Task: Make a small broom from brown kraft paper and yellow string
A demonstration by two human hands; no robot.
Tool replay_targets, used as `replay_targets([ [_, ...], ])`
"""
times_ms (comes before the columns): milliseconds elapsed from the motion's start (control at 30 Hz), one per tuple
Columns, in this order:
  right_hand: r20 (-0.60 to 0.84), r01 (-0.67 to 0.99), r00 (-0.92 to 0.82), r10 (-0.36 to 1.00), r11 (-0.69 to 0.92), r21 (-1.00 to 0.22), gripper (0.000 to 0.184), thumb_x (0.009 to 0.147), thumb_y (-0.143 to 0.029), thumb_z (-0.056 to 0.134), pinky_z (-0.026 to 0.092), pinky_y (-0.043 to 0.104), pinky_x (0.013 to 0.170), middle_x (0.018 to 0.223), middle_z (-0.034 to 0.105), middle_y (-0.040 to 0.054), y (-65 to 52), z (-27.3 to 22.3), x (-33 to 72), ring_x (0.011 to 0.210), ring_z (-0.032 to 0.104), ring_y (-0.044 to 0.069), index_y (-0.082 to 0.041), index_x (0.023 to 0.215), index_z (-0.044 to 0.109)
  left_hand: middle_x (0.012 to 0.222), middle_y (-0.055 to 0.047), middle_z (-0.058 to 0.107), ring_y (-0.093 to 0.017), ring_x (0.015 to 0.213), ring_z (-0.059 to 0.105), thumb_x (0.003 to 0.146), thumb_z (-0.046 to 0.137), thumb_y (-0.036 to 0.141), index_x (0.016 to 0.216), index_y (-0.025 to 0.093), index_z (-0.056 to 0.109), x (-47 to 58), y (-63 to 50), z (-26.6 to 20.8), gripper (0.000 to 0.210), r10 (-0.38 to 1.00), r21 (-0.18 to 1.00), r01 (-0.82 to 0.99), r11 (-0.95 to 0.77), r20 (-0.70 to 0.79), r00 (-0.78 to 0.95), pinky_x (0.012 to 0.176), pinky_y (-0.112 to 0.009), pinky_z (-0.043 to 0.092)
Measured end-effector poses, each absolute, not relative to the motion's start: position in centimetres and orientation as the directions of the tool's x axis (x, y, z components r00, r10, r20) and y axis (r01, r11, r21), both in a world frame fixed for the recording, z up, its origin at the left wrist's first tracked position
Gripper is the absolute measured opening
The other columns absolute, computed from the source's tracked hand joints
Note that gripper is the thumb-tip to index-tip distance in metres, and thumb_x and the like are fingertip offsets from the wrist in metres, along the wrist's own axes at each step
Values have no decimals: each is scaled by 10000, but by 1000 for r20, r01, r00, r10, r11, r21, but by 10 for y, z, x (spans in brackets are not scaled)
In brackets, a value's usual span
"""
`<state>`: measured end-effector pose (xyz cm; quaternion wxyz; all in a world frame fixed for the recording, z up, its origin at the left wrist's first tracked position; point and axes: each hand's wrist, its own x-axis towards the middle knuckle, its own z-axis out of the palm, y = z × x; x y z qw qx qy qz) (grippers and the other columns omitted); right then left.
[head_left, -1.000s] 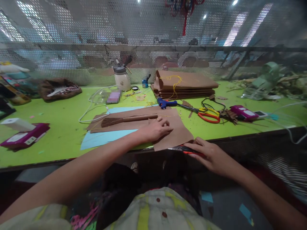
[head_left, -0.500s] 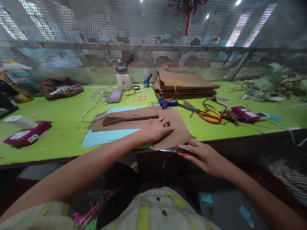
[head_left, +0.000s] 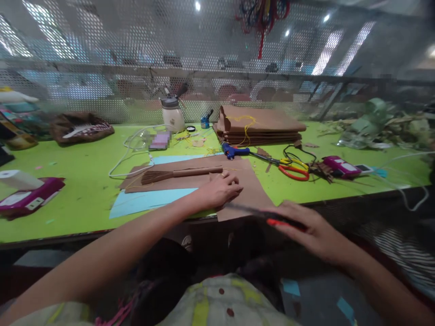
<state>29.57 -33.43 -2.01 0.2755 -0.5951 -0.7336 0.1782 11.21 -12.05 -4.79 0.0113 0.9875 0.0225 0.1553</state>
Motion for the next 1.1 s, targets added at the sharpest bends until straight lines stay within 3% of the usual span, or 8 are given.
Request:
replay_targets([
  [133,476,916,197,857,12,-401,363,877,-320,462,421,380,898,1136,591,111,-293,-27,351,1034,547,240,-181,1204,532,917,-102,584,-177,845,513,920,342,306,893,145,639,107,-121,-40,339,90,85,68,-994,290,953,788,-307,394],
  [233,423,931,363,830,-315,-183,376,868,-274,451,436,373,831,1084,600,150,-249,-39,377,980,561,261,-132,1207,530,866,-94,586,-176,810,539,910,342,399,882,144,633,97,-130,-28,387,121,121,96,-988,228,966,753,-290,412],
  [333,422,915,400,814,-383,-128,348,853,-233,467,436,359,752,982,605,165,-215,-52,375,859,580,255,-120,1168,563,912,-113,566,-217,821,532,828,375,586,932,143,602,87,-150,-19,509,180,84,167,-982,182,967,718,-325,430],
  [467,435,933,352,829,-348,-93,310,825,-256,521,414,419,776,942,607,170,-203,-59,352,915,527,303,-117,1084,616,984,-142,541,-295,953,485,696,470,695,1037,131,545,82,-175,-22,663,184,-5,187,-982,177,967,836,-424,406],
  [600,459,987,144,877,-91,-136,320,835,-292,522,388,461,878,1125,553,168,-230,-47,327,1058,459,304,-136,1105,596,1008,-142,545,-287,1013,467,812,506,423,1036,127,523,86,-182,-32,371,193,-66,210,-976,199,961,925,-454,355],
  [700,374,900,-165,913,294,-322,330,851,-319,525,387,385,957,1185,533,122,-259,-33,310,1118,463,228,-175,1146,560,997,-127,555,-251,993,497,858,440,288,1009,138,531,85,-178,-32,232,238,28,238,-971,202,950,890,-406,398],
  [800,259,829,-303,917,388,-404,468,819,-362,579,373,379,994,1269,488,108,-278,-26,301,1192,420,216,-206,1250,481,963,-100,572,-203,935,539,866,378,162,976,149,546,82,-172,-29,201,310,151,287,-946,167,936,810,-322,445],
  [1100,392,894,-392,832,446,-51,349,792,-17,453,477,378,796,1001,659,111,-256,-19,296,905,583,214,-145,1067,626,1048,-149,598,-239,968,558,800,400,48,1120,110,503,83,-187,-11,341,323,24,326,-945,229,918,838,-383,448],
])
